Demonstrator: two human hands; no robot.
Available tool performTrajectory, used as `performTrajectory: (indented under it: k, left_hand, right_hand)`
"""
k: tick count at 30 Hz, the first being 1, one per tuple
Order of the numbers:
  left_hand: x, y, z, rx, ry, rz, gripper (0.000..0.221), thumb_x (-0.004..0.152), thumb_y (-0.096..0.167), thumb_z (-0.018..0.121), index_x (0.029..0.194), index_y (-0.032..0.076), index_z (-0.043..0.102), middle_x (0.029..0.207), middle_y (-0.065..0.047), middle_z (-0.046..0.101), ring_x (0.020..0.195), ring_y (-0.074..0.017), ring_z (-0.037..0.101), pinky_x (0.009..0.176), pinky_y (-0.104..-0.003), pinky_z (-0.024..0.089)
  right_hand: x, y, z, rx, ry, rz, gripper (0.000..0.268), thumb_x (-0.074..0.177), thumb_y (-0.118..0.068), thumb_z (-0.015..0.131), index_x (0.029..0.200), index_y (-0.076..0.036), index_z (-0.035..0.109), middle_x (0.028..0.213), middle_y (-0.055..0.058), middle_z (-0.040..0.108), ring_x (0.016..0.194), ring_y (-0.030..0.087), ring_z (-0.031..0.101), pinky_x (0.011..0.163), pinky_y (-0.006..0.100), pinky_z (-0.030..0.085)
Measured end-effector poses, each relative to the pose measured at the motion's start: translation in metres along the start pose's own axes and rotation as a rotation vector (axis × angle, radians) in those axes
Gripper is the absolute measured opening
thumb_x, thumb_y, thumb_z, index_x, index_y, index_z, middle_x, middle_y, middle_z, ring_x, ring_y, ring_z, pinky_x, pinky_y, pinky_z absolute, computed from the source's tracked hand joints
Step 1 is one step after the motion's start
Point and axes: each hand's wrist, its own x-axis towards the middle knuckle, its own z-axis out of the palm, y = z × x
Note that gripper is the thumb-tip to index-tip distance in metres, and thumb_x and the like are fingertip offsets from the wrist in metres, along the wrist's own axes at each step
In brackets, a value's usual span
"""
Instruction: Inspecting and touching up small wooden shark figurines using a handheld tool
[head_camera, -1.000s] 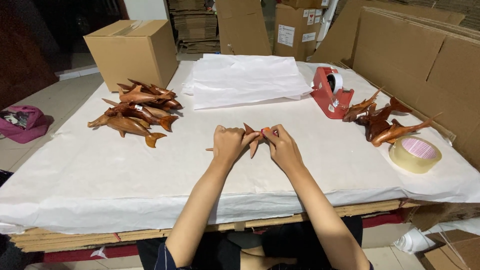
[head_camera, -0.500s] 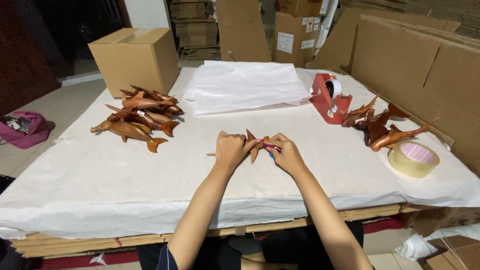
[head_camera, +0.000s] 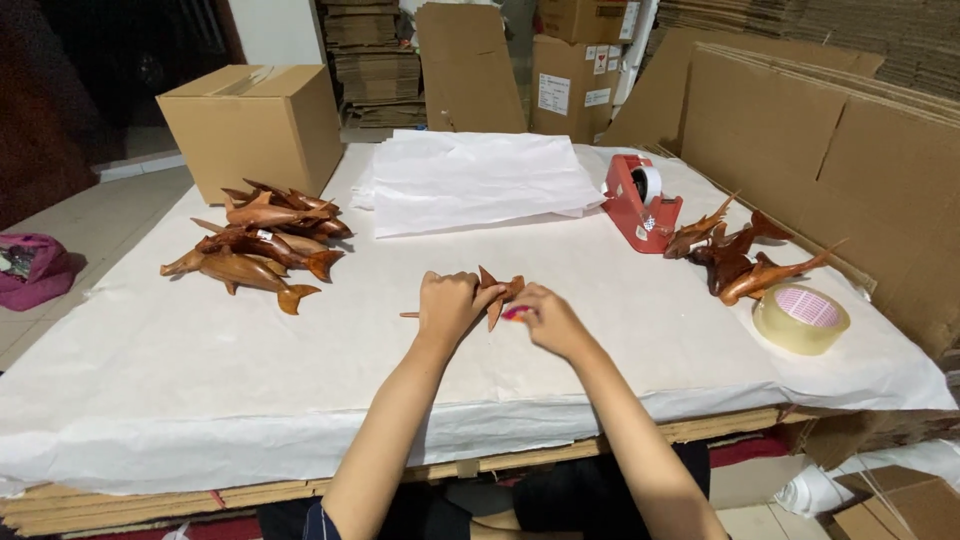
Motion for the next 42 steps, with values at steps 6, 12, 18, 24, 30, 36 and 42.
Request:
performTrajectory:
  k: [6,12,18,24,30,36,42]
  left_hand:
    - [0.005,-0.001,0.003,0.009,0.09,0.007,0.053,0.09,0.067,0.062,0.078,0.016,0.07,0.062,-0.001,0.066,0.06,-0.0213,0.067,0.069,-0.035,0.041]
    - [0.01,0.013,-0.03,-0.05,0.192,0.092,0.047,0.09,0.063,0.064,0.107,0.019,0.071,0.078,0.003,0.066,0.074,-0.0157,0.067,0.077,-0.032,0.041]
    - [0.01,0.011,-0.028,-0.085,0.233,0.176,0.042,0.09,0.056,0.066,0.11,0.02,0.068,0.081,0.003,0.065,0.075,-0.0148,0.065,0.078,-0.03,0.041]
    - [0.011,0.02,-0.039,-0.155,0.189,0.176,0.046,0.089,0.058,0.066,0.115,0.019,0.066,0.084,0.003,0.068,0.078,-0.0131,0.068,0.078,-0.028,0.044]
    - [0.007,0.007,-0.024,-0.105,0.101,0.005,0.038,0.098,0.043,0.065,0.123,0.016,0.062,0.117,-0.003,0.064,0.09,-0.0192,0.07,0.085,-0.036,0.048]
    - [0.006,0.005,-0.028,-0.152,0.149,0.039,0.019,0.094,0.021,0.066,0.108,0.008,0.066,0.115,-0.008,0.062,0.074,-0.0269,0.064,0.077,-0.044,0.042]
    - [0.003,0.012,-0.009,-0.07,0.049,0.086,0.02,0.09,0.026,0.064,0.103,0.011,0.069,0.112,-0.01,0.064,0.087,-0.0297,0.064,0.085,-0.05,0.039]
  right_hand:
    - [0.005,0.022,0.003,-0.072,0.363,0.14,0.012,0.098,-0.019,0.066,0.097,-0.008,0.07,0.09,0.017,0.066,0.098,0.038,0.066,0.09,0.046,0.052]
    - [-0.004,-0.008,-0.014,0.112,0.552,0.357,0.033,0.098,-0.037,0.07,0.124,-0.016,0.068,0.097,0.018,0.074,0.102,0.037,0.068,0.092,0.047,0.052]
    - [0.004,0.007,-0.005,0.266,0.465,0.073,0.021,0.097,-0.019,0.074,0.117,-0.018,0.079,0.11,0.009,0.077,0.109,0.02,0.067,0.1,0.037,0.049]
    - [0.002,0.0,-0.006,0.167,0.634,-0.02,0.018,0.088,-0.017,0.084,0.106,-0.017,0.081,0.097,0.004,0.08,0.094,0.019,0.074,0.089,0.033,0.054]
    - [-0.021,-0.01,-0.069,-0.172,0.904,-0.17,0.009,0.097,-0.006,0.077,0.104,-0.001,0.076,0.092,0.02,0.073,0.09,0.041,0.07,0.084,0.046,0.052]
    - [-0.051,0.084,-0.197,-0.679,1.176,-0.27,0.016,0.1,0.008,0.084,0.116,0.005,0.081,0.107,0.018,0.075,0.095,0.033,0.065,0.089,0.044,0.048]
    - [-0.065,0.184,-0.233,-1.049,0.741,0.004,0.02,0.108,-0.007,0.079,0.127,-0.003,0.082,0.116,0.016,0.068,0.09,0.039,0.07,0.08,0.051,0.056]
